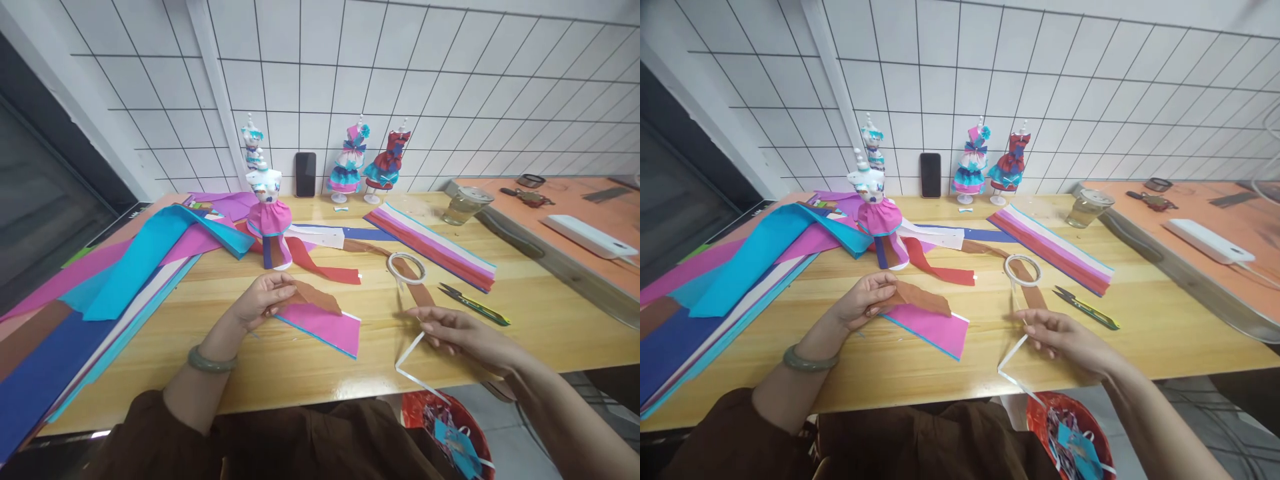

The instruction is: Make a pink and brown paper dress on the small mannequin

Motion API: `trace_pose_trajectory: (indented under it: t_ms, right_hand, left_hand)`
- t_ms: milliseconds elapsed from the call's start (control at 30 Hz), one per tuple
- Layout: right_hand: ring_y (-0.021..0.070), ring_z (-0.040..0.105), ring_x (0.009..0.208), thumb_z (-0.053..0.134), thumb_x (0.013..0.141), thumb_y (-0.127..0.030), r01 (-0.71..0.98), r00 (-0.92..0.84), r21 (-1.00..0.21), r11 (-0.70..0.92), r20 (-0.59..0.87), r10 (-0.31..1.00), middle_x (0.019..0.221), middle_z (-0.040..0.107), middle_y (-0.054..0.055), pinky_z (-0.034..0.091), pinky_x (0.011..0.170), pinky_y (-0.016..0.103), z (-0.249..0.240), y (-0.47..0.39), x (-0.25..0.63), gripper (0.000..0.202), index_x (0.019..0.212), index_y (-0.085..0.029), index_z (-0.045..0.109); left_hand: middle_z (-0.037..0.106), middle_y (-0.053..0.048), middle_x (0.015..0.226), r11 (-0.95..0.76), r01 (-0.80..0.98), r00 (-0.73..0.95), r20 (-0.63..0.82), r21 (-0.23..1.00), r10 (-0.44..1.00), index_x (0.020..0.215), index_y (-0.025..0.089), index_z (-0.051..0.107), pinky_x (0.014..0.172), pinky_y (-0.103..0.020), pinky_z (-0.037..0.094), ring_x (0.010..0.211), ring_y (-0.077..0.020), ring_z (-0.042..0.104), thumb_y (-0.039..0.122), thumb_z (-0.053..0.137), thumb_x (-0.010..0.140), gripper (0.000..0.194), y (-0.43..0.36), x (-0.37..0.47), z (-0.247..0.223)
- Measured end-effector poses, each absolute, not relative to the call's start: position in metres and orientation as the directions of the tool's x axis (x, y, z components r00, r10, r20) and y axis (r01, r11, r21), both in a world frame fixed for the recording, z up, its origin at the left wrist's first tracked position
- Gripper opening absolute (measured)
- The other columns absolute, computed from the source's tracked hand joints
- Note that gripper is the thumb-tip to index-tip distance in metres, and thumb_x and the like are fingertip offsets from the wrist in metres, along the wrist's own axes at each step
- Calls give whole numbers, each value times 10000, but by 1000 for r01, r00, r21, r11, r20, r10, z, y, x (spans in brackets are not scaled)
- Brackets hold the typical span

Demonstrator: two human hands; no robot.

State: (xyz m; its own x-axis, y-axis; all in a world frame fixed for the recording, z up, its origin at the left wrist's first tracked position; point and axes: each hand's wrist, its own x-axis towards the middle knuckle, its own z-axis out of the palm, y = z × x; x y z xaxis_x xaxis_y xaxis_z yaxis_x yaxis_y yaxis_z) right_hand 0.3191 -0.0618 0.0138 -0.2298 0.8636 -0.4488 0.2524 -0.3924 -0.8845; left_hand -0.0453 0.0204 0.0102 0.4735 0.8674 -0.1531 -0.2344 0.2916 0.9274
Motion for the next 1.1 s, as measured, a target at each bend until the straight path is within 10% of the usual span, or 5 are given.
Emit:
trace_pose_trajectory:
  t_ms: [167, 367, 633, 867, 1100]
  right_hand:
    - [47, 185, 404, 652, 697, -438, 2, -140, -903, -430, -426, 894, 562, 326, -62, 120, 376, 203, 6, -56, 336, 440, 1073, -233, 555]
    - [79, 342, 441, 611, 737, -468, 207, -69, -957, -201, -219, 973, 589, 421, -31, 299, 399, 230, 30, -48, 289, 399, 1032, -202, 580]
    - [199, 480, 1127, 656, 728, -381, 282, -589, -942, 181, -21, 808, 1205, 546, 57, 381, 953, 344, 56, -20, 183, 446, 1136, -229, 562]
    - [72, 441, 491, 593, 764, -437, 387, -597, -922, 37, -219, 772, 571, 506, -43, 346, 475, 206, 49, -9, 193, 286, 756, -151, 595]
    - [76, 406, 506, 564, 777, -461, 432, -464, -902, -22, -243, 852, 568, 464, -42, 302, 484, 210, 44, -12, 224, 305, 749, -157, 568]
  left_hand:
    - [425, 82, 490, 269, -193, 513, -136, 944, 847, 763, 131, 581, 317, -119, 141, 327, 22, 250, 318, 711, 644, 257, 20, -46, 9]
    - [556, 30, 580, 296, -34, 613, -214, 955, 761, 809, 136, 599, 300, -134, 122, 315, 19, 275, 366, 734, 605, 336, 15, -46, 12]
    - [604, -4, 574, 316, -24, 736, -197, 949, 648, 833, 129, 646, 344, -155, 291, 358, -31, 416, 348, 753, 591, 343, 10, -48, 18]
    - [567, 19, 578, 269, -75, 664, -154, 960, 732, 877, 138, 639, 403, -151, 334, 430, -37, 463, 315, 735, 626, 321, 18, -53, 15]
    - [466, 59, 607, 152, -231, 347, -64, 961, 936, 947, 163, 616, 392, -125, 298, 439, -4, 368, 295, 705, 658, 330, 28, -52, 13]
